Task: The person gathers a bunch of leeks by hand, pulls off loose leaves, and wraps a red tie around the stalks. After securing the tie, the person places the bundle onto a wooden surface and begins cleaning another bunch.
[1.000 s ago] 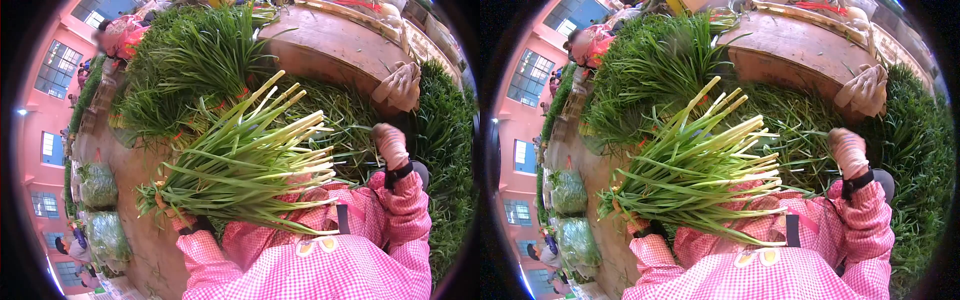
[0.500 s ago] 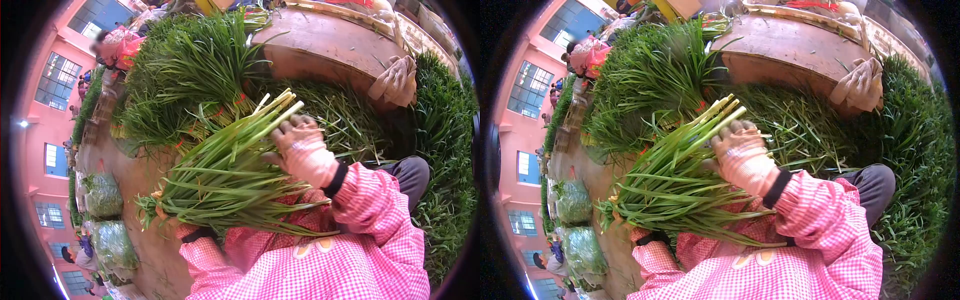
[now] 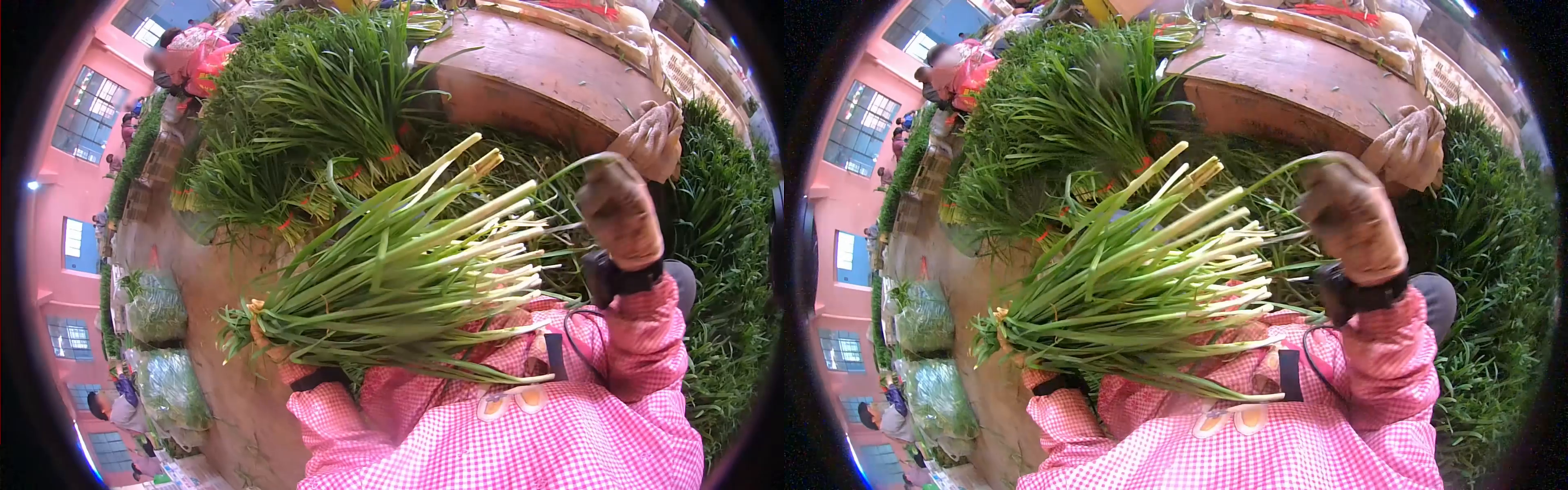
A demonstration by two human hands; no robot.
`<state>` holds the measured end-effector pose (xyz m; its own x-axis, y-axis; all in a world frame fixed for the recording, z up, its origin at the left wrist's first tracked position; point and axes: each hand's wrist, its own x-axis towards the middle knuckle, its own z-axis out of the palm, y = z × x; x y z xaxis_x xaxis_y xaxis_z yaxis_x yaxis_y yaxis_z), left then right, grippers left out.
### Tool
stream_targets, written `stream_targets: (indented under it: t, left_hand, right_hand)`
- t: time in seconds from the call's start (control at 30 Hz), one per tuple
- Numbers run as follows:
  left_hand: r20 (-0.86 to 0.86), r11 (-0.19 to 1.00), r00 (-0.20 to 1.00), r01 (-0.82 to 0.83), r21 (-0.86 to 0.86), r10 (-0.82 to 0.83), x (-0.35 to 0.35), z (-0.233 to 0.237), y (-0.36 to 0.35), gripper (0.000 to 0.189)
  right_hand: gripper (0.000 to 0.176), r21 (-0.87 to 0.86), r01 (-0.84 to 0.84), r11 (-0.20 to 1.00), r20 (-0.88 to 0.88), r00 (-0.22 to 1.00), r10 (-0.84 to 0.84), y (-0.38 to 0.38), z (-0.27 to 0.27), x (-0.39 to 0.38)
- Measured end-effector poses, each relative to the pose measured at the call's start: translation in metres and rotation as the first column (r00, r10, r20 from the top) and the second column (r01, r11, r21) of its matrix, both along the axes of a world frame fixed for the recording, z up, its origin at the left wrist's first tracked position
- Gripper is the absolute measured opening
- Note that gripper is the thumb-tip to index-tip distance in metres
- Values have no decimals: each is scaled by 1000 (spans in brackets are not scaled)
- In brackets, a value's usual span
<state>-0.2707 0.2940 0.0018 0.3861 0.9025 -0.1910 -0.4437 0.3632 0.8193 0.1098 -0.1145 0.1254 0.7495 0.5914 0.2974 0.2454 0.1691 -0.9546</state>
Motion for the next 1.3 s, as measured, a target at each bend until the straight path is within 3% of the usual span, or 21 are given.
stream_targets:
  t: [0.07,0.13,0.17,0.2,0.23,0.33,0.43,0.47,0.53,0.6,0.67,0.7,0.73,0.77,0.8,1.0,1.07,1.13,1.17,1.23,1.3]
  left_hand:
    - [0,1000,1000,-4,0,4,0,-2,-1,42]
    - [-2,1000,1000,-8,-4,8,-1,-6,-3,42]
    - [-1,1000,1000,-6,-4,6,-1,-7,-4,41]
    - [-6,1000,1000,0,-2,0,1,-8,-4,41]
    - [-10,1000,1000,6,-3,-7,1,-8,-4,41]
    - [-25,1000,1000,14,5,-13,3,-7,-7,41]
    - [-35,999,999,30,20,-29,5,-4,-7,41]
    - [-39,999,999,34,22,-33,4,-3,-10,41]
    - [-45,999,999,28,25,-27,1,-3,-13,41]
    - [-55,1000,998,20,20,-19,-2,-5,-15,41]
    - [-58,999,998,28,20,-26,2,-7,-12,41]
    - [-58,999,998,29,19,-28,3,-7,-11,41]
    - [-55,999,998,29,18,-28,3,-7,-9,41]
    - [-55,1000,998,28,11,-27,2,-8,-9,41]
    - [-51,1000,998,25,6,-24,3,-8,-8,41]
    - [-73,999,996,45,6,-44,6,-7,-8,41]
    - [-74,999,996,46,13,-45,6,-5,-10,41]
    - [-77,999,996,48,18,-46,4,-3,-12,41]
    - [-80,999,996,48,21,-46,4,-3,-13,41]
    - [-86,999,995,43,24,-41,2,-2,-13,41]
    - [-90,999,995,38,20,-36,2,-3,-12,41]
  right_hand:
    - [17,362,225,905,-619,784,53,-45,-21,36]
    - [30,-424,207,882,-335,869,-365,-70,-16,47]
    - [35,-790,295,538,273,954,-123,-73,-22,46]
    - [40,-807,580,114,571,715,404,-76,-31,43]
    - [39,-656,609,445,748,605,273,-67,-30,34]
    - [57,-421,-69,904,-3,997,75,-16,-7,3]
    - [42,-454,-239,858,-90,971,223,31,-19,-16]
    - [30,-393,-118,912,185,961,204,45,-27,-20]
    - [23,-200,-192,961,-315,941,123,34,-3,-31]
    - [16,-166,-117,979,-146,985,93,18,-1,-18]
    - [11,78,-137,987,-544,824,157,-5,-2,5]
    - [9,-125,137,983,182,977,-113,-11,-13,30]
    - [8,-108,280,954,225,941,-251,-23,-26,46]
    - [9,-92,419,903,259,886,-385,-36,-40,62]
    - [11,-87,382,920,-432,818,-380,-49,-46,70]
    - [63,-366,-312,877,-288,934,212,3,5,7]
    - [63,-270,-207,940,381,874,302,33,-41,8]
    - [56,-216,-314,924,162,922,351,58,-52,-7]
    - [51,79,-509,857,-419,763,492,63,-63,-10]
    - [31,-158,-440,884,-314,871,378,53,-77,-2]
    - [17,-400,-236,886,224,912,344,33,-50,5]
